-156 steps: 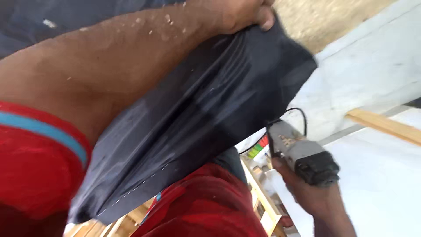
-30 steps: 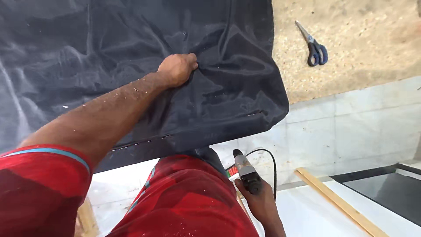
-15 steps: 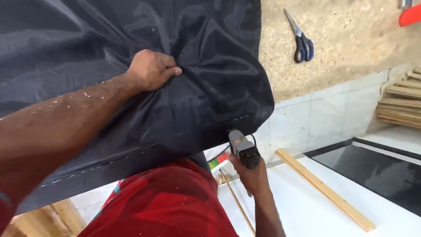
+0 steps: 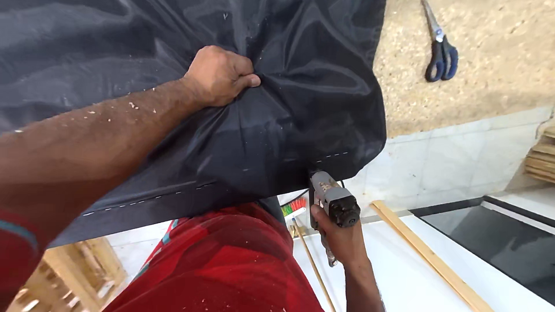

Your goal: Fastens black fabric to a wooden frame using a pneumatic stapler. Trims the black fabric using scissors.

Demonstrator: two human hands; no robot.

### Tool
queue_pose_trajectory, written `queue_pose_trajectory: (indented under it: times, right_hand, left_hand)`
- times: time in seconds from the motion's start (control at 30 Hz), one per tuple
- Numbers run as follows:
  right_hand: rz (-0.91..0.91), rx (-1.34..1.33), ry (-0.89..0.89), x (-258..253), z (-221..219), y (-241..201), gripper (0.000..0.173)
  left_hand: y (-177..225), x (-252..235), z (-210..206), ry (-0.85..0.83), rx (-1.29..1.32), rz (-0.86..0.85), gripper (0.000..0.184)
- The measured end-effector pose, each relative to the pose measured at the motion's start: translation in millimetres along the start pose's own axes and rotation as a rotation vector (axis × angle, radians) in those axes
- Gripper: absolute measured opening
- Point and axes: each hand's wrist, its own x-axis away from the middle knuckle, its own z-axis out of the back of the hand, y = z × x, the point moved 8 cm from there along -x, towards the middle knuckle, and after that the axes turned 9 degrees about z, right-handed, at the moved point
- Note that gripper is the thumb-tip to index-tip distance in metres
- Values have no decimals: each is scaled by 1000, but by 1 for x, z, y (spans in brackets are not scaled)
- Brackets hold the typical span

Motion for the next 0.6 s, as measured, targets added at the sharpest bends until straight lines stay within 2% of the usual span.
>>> queue_pose_trajectory:
  times: [0.2,0.6]
  right_hand:
    - [3,12,-90,11,-35,-4,39]
    - [22,24,-84,39,-107,-20,42]
  left_hand:
    - [-1,-1,-1,-14,-27,23,53]
    - [-5,-5,-2,-78,-23,67,49]
